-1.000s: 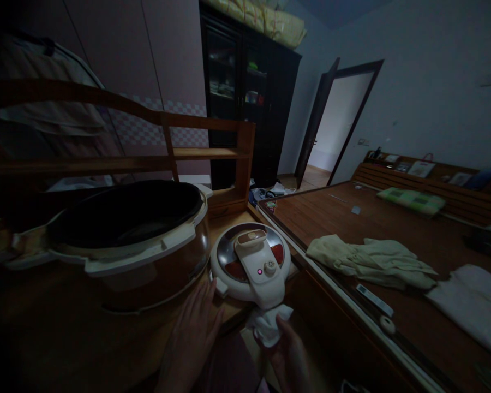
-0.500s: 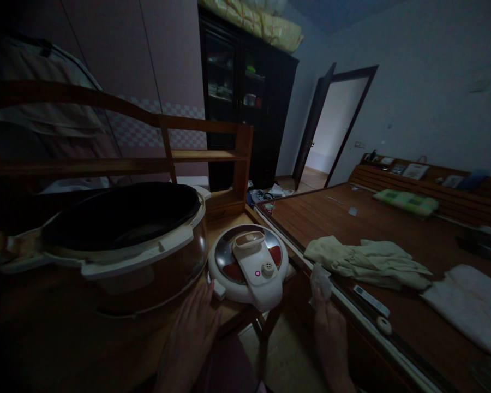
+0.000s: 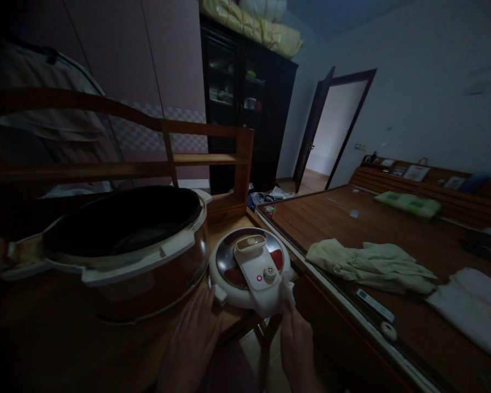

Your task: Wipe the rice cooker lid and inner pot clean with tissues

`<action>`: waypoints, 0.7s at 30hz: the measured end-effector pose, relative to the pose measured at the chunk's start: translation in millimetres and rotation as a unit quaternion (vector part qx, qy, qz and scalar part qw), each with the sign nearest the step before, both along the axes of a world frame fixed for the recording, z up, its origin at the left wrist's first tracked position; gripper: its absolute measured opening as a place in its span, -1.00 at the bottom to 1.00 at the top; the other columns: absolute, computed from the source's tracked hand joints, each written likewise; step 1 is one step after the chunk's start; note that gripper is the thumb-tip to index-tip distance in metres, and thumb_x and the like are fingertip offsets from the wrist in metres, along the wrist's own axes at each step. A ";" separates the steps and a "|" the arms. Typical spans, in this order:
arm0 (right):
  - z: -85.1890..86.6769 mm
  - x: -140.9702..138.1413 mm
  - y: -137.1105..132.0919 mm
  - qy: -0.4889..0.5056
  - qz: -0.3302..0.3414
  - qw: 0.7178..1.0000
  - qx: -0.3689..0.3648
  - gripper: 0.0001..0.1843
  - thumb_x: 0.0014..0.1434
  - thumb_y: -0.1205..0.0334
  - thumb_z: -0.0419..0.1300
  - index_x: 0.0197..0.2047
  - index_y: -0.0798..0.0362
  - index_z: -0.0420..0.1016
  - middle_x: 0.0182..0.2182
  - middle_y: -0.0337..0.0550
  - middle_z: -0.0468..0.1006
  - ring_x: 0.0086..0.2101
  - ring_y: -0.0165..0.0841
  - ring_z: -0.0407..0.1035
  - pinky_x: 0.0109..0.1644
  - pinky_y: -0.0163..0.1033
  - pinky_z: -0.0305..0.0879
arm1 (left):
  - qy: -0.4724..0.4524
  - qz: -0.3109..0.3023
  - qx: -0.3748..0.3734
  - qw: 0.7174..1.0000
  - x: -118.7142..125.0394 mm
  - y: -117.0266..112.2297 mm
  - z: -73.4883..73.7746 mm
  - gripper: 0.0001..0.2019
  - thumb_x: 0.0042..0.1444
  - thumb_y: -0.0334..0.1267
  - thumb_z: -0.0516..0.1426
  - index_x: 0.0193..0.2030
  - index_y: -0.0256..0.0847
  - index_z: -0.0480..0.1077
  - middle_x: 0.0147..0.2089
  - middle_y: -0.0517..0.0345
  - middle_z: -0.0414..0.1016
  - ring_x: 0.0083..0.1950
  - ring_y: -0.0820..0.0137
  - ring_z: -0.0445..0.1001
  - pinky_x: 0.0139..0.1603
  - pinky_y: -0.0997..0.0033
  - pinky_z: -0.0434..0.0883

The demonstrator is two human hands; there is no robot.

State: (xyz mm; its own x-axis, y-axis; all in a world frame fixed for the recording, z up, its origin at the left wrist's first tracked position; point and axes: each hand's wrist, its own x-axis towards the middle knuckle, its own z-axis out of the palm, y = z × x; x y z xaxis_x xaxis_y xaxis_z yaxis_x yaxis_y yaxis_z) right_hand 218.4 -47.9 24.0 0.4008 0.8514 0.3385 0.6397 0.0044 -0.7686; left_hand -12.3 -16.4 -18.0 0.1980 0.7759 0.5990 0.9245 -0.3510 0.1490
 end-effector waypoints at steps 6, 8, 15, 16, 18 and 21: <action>-11.3 17.2 -17.7 0.153 -0.015 0.987 -0.049 -0.38 0.16 -0.29 0.03 -0.27 0.07 0.66 -0.35 -0.06 0.64 -0.26 -0.13 0.48 -0.17 -0.18 0.40 | 0.016 0.002 0.007 1.000 -1.0 -0.8 -1.7 -0.37 0.29 -0.24 0.02 0.46 -0.18 -0.09 0.42 0.03 0.14 0.40 0.21 0.13 0.31 0.14 0.27; -13.8 23.4 -19.7 0.205 -0.004 0.976 -0.072 -0.37 0.11 -0.31 0.07 -0.35 0.09 0.66 -0.41 -0.07 0.63 -0.32 -0.12 0.48 -0.20 -0.15 0.40 | 0.020 0.003 0.001 1.000 -1.4 -0.6 -3.3 -0.37 0.29 -0.22 0.02 0.46 -0.19 -0.08 0.42 0.01 0.14 0.40 0.21 0.13 0.31 0.13 0.27; 10.2 59.1 -10.3 -0.008 -0.063 0.998 0.002 -0.37 0.21 -0.26 -0.03 -0.41 0.08 0.62 -0.61 -0.08 0.51 -0.49 -0.20 0.37 -0.40 -0.21 0.25 | 0.019 0.006 -0.007 1.000 -0.3 -1.8 2.8 -0.37 0.29 -0.23 0.02 0.45 -0.21 -0.06 0.42 0.04 0.15 0.40 0.22 0.14 0.30 0.14 0.29; 18.5 65.6 -2.5 -0.025 -0.068 0.997 0.013 -0.36 0.23 -0.23 -0.07 -0.41 0.09 0.61 -0.63 -0.06 0.48 -0.51 -0.21 0.34 -0.42 -0.21 0.21 | 0.019 0.006 -0.005 1.000 -0.1 -2.3 3.9 -0.38 0.28 -0.24 0.02 0.45 -0.20 -0.05 0.41 0.04 0.16 0.40 0.22 0.14 0.30 0.15 0.29; 35.7 77.3 21.5 -0.049 -0.073 0.996 0.028 -0.36 0.29 -0.18 -0.15 -0.39 0.09 0.57 -0.59 -0.04 0.48 -0.51 -0.21 0.31 -0.42 -0.20 0.14 | 0.018 0.006 -0.002 1.000 0.0 -2.7 4.3 -0.38 0.28 -0.24 0.02 0.45 -0.19 -0.05 0.41 0.03 0.16 0.40 0.22 0.14 0.30 0.15 0.29; 57.2 88.1 76.1 -0.107 -0.046 0.992 0.038 -0.37 0.33 -0.16 -0.19 -0.48 0.06 0.46 -0.61 -0.08 0.41 -0.54 -0.29 0.22 -0.41 -0.21 0.05 | 0.011 0.007 -0.009 1.000 -0.3 -2.2 0.9 -0.37 0.29 -0.23 0.02 0.45 -0.19 -0.06 0.41 0.02 0.16 0.41 0.22 0.12 0.32 0.14 0.28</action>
State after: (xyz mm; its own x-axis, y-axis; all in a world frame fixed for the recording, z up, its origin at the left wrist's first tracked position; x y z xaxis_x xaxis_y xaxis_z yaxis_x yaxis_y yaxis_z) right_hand 306.5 28.3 81.2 0.3877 0.7836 0.4854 0.7887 -0.0096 -0.6146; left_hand -12.6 -18.6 -17.1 0.1996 0.7898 0.5800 0.9324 -0.3351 0.1354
